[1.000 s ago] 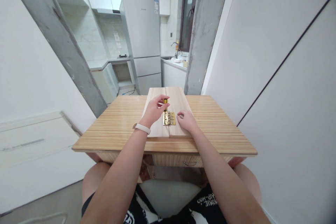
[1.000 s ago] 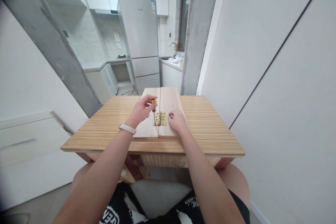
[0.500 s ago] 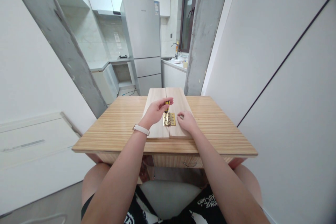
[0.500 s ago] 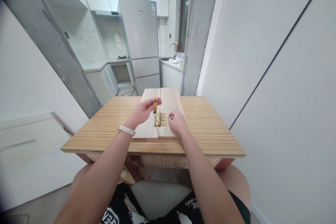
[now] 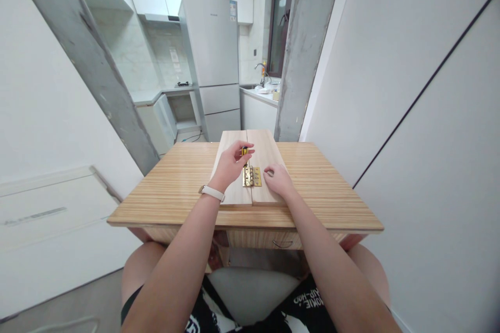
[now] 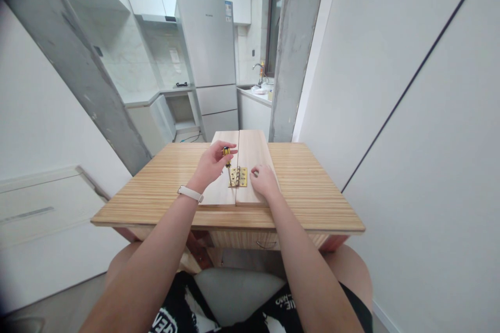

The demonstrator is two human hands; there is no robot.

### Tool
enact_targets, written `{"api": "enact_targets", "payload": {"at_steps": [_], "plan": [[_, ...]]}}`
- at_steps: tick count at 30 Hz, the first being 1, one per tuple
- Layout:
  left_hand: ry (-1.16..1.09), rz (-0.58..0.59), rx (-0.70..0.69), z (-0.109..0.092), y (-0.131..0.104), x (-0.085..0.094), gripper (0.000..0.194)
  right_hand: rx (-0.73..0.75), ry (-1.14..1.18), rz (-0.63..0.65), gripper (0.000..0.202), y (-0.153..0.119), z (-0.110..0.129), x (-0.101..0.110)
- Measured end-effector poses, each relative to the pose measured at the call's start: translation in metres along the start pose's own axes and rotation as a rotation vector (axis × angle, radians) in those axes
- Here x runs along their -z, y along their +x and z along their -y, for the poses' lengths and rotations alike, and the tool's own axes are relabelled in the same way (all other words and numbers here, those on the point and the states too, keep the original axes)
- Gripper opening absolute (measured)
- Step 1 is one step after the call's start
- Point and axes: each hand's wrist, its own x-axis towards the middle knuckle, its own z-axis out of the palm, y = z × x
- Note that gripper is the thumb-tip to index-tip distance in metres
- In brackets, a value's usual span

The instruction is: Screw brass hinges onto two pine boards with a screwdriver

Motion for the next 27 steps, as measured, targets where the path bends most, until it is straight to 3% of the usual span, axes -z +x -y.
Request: {"api": "enact_targets", "payload": {"at_steps": [5,9,13,18,27], "plan": [[0.017,0.059,0.014,-0.0046,-0.001,0.0006,0.019,0.017,-0.002,0.003,0.013,0.0,-0.0004,0.0017],[0.017,0.11,0.01,-0.0066,-0.0007,0.0009,0.029,0.004,-0.011,0.016,0.013,-0.0003,0.0012,0.0037],[-0.002,0.052,0.034,-0.0021,-0.0005,0.0003,0.028,-0.003,-0.013,0.019,0.013,-0.0003,0.0019,0.0035],[0.16,-0.082,0.023,0.0001,0.0005,0.0017,0.02,0.009,0.0,0.012,0.012,0.0004,-0.0001,0.0011],[0.008,0.014,0.052,-0.004,-0.0027,0.0,0.02,0.01,-0.008,0.009,0.013,-0.0006,0.0019,0.0039]]}}
